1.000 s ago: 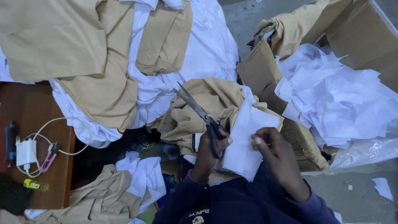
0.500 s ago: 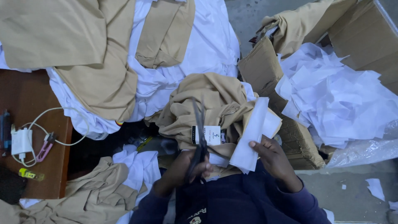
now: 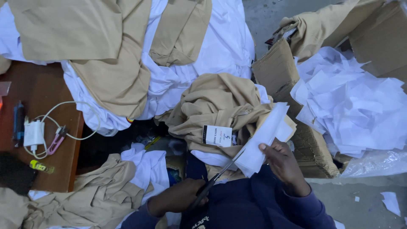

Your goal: Trimming excess white fabric or labels from tan shirts using scissors in a factory setting.

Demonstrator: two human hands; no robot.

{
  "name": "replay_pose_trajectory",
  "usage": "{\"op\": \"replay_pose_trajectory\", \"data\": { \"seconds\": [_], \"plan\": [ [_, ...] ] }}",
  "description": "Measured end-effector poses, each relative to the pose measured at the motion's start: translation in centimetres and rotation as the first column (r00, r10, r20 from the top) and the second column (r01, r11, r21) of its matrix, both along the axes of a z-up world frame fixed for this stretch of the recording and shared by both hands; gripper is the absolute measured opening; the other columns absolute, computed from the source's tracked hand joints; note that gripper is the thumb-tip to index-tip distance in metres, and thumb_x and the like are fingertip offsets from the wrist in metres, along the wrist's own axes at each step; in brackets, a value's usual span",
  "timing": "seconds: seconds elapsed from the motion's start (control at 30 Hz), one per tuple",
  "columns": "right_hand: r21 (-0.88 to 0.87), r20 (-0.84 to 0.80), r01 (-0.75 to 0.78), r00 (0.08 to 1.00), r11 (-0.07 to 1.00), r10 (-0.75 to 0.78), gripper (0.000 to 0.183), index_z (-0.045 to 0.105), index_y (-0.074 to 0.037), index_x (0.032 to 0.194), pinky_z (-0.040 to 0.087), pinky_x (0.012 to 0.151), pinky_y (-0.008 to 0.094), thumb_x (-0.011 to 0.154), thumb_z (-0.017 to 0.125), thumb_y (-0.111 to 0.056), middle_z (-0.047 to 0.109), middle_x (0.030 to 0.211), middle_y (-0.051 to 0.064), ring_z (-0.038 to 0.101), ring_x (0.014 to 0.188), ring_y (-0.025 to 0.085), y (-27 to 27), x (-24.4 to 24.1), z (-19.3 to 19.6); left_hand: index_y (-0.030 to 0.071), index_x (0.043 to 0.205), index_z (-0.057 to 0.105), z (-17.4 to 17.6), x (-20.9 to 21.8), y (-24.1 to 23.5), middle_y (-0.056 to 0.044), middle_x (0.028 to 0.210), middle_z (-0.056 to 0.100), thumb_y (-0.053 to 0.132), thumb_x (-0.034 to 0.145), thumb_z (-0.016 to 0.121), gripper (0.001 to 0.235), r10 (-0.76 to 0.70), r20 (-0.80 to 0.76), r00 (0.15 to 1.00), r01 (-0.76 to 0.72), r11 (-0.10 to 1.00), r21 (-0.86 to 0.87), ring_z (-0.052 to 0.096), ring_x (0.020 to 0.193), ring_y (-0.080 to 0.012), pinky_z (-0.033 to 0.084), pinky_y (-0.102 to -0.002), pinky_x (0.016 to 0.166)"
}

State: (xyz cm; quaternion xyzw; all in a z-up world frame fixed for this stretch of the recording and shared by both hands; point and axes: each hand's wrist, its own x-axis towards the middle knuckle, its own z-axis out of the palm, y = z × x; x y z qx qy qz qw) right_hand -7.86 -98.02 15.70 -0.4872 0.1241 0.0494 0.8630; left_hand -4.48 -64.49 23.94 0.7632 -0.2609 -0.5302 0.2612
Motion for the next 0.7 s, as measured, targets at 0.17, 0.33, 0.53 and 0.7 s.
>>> {"op": "replay_pose_trajectory", "data": {
  "seconds": [0.17,0.33,0.53,0.7],
  "plan": [
    [-0.131,0.038,-0.051,0.998,0.990,0.057,0.022,0.078,0.002,0.110,0.059,0.087,0.038,0.100,0.067,-0.014,0.079,0.111,0.013,0.073,0.100,0.025,0.0,-0.7,0.4,0.009,0.099,0.066,-2.1,0.1,-2.4,-0.010,0.099,0.075,0.029,0.094,0.065,0.020,0.038,0.047,0.998,-0.040,0.998,0.050,0.072,0.083,-0.0264,0.054,-0.043,0.067],
    [-0.392,0.092,-0.087,0.987,0.916,0.134,0.029,0.080,-0.003,0.088,0.053,0.083,0.033,0.102,0.064,-0.023,0.077,0.093,0.005,0.071,0.089,0.019,-0.2,-0.4,3.7,0.010,0.083,0.067,-2.3,0.4,-3.2,-0.005,0.084,0.075,0.019,0.088,0.069,0.010,0.113,-0.008,0.994,-0.113,0.993,0.041,0.069,0.069,-0.0177,0.050,-0.037,0.060],
    [-0.453,0.096,-0.131,0.976,0.882,0.194,0.025,0.082,-0.003,0.099,0.055,0.090,0.035,0.101,0.065,-0.021,0.076,0.107,0.007,0.070,0.102,0.021,0.0,-0.5,3.5,0.007,0.092,0.069,-2.7,0.3,-3.6,-0.015,0.091,0.077,0.024,0.086,0.069,0.019,0.098,0.127,0.987,-0.098,0.995,-0.006,0.073,0.080,-0.0346,0.052,-0.048,0.067],
    [-0.495,0.018,-0.236,0.960,0.836,0.281,0.029,0.081,-0.006,0.102,0.058,0.092,0.036,0.101,0.063,-0.029,0.079,0.108,0.006,0.074,0.103,0.021,-0.2,-0.4,4.2,0.008,0.104,0.071,-0.6,1.2,-5.1,-0.009,0.097,0.081,0.025,0.090,0.072,0.022,0.151,-0.009,0.988,-0.148,0.977,0.154,0.078,0.085,-0.0244,0.057,-0.039,0.071]
  ]
}}
